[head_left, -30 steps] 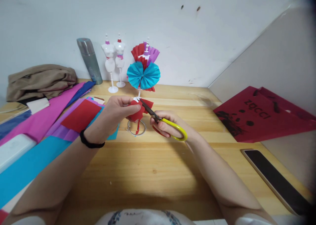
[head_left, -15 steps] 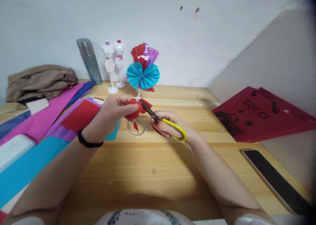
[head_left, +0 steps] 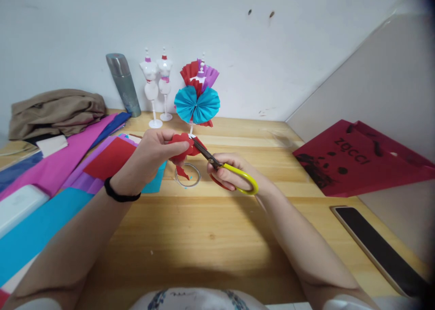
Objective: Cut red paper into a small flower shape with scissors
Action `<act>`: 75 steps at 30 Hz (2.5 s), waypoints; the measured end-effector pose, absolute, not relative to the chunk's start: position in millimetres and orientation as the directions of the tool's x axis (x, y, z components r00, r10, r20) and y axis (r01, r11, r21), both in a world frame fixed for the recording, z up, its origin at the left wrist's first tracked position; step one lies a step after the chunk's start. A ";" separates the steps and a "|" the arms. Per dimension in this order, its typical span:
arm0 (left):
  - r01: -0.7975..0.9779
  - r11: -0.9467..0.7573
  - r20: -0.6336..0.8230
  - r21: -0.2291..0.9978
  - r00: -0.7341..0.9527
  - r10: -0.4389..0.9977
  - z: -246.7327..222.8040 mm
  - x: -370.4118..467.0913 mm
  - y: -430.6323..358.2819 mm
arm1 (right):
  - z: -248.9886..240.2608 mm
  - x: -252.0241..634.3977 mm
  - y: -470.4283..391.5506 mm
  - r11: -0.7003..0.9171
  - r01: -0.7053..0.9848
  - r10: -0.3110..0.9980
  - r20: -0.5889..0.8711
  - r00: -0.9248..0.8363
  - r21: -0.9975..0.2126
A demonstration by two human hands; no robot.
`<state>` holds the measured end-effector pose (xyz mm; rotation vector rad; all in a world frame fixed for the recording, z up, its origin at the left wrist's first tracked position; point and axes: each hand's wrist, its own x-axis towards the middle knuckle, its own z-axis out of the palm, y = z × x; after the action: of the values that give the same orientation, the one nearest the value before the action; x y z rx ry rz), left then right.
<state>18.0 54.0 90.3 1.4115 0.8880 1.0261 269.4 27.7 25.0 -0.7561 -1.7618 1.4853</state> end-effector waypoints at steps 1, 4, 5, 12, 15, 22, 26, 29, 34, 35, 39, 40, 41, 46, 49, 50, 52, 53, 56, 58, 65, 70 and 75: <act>-0.035 -0.093 0.099 0.995 0.340 0.935 90.5 17.8 54.1 | 25.5 269.5 27.6 0.171 -0.003 0.799 0.140 -0.585 -0.985; -0.029 -0.089 0.093 0.996 0.342 0.935 91.1 17.0 54.2 | 27.4 269.5 27.2 0.177 0.005 0.799 0.141 -0.585 -0.984; -0.030 -0.087 0.092 0.996 0.339 0.936 91.3 16.7 54.2 | 28.2 269.5 27.0 0.180 0.008 0.800 0.141 -0.583 -0.984; -0.038 -0.078 0.086 0.996 0.327 0.941 92.6 14.7 54.4 | 30.2 270.6 26.4 0.185 0.013 0.795 0.142 -0.589 -0.983; -0.044 -0.075 0.086 0.996 0.335 0.938 93.5 14.9 54.5 | 29.9 271.7 26.2 0.185 0.020 0.788 0.136 -0.600 -0.982; -0.035 -0.074 0.082 0.997 0.306 0.949 93.6 14.5 55.0 | 31.0 272.7 25.1 0.162 0.053 0.791 0.097 -0.604 -0.985; -0.035 -0.083 0.089 0.996 0.292 0.952 93.2 13.7 55.7 | 35.2 270.9 24.2 0.149 0.073 0.795 0.075 -0.602 -0.986; -0.044 -0.078 0.088 0.996 0.293 0.952 92.7 13.1 56.2 | 37.2 268.9 23.8 0.154 0.073 0.802 0.082 -0.592 -0.985; -0.061 -0.046 0.061 0.997 0.294 0.954 90.4 13.6 57.5 | 32.2 265.7 27.1 0.171 0.022 0.851 0.136 -0.507 -0.985; -0.063 -0.045 0.062 0.997 0.296 0.953 90.3 13.9 57.3 | 30.8 265.0 28.1 0.168 0.006 0.860 0.143 -0.490 -0.986; -0.091 -0.045 0.069 0.995 0.290 0.954 92.0 15.9 54.9 | 28.0 262.8 30.9 0.142 -0.001 0.883 0.127 -0.453 -0.990; -0.101 -0.044 0.071 0.994 0.288 0.955 92.7 16.4 54.2 | 28.1 262.4 31.0 0.133 0.016 0.892 0.113 -0.438 -0.991; -0.109 -0.044 0.074 0.993 0.288 0.955 93.4 16.8 53.5 | 28.5 262.2 31.2 0.126 0.037 0.901 0.099 -0.423 -0.991; -0.119 -0.047 0.080 0.992 0.295 0.952 95.9 16.3 52.0 | 28.9 264.1 36.5 0.162 0.307 0.935 0.046 -0.350 -0.938; -0.119 -0.053 0.085 0.991 0.280 0.956 96.6 13.8 51.5 | 26.1 265.8 44.6 0.181 0.682 0.964 -0.009 -0.266 -0.708; -0.115 -0.056 0.087 0.992 0.277 0.957 96.5 12.9 51.4 | 25.1 266.0 47.3 0.152 0.796 0.974 -0.050 -0.223 -0.586; -0.102 -0.061 0.088 0.993 0.286 0.954 96.3 11.7 51.3 | 23.5 265.5 51.4 0.077 0.929 0.982 -0.133 -0.133 -0.362; -0.095 -0.059 0.085 0.994 0.295 0.952 96.1 11.4 51.3 | 22.9 264.9 52.7 0.043 0.960 0.980 -0.174 -0.094 -0.275; -0.085 -0.047 0.072 0.995 0.315 0.946 96.2 11.6 51.3 | 21.6 261.8 54.0 0.003 0.991 0.958 -0.282 -0.042 -0.135; -0.084 -0.047 0.071 0.995 0.319 0.945 96.7 11.9 51.1 | 20.0 259.2 53.4 0.025 0.993 0.944 -0.325 -0.062 -0.118; -0.090 -0.034 0.063 0.995 0.348 0.935 94.7 14.6 48.6 | 17.7 253.1 46.4 0.080 0.992 0.933 -0.343 -0.110 -0.100; -0.087 0.012 0.026 0.996 0.417 0.908 86.2 19.8 49.2 | 31.3 250.1 38.6 0.158 0.982 0.912 -0.365 -0.185 -0.102; -0.053 0.048 -0.020 0.997 0.438 0.899 79.7 22.1 53.7 | 26.0 243.0 46.1 0.102 0.965 0.983 -0.123 -0.135 -0.242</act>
<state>22.1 53.7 79.7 1.3197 0.8446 0.8760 243.0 46.1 26.0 -2.0194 -2.2795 0.4076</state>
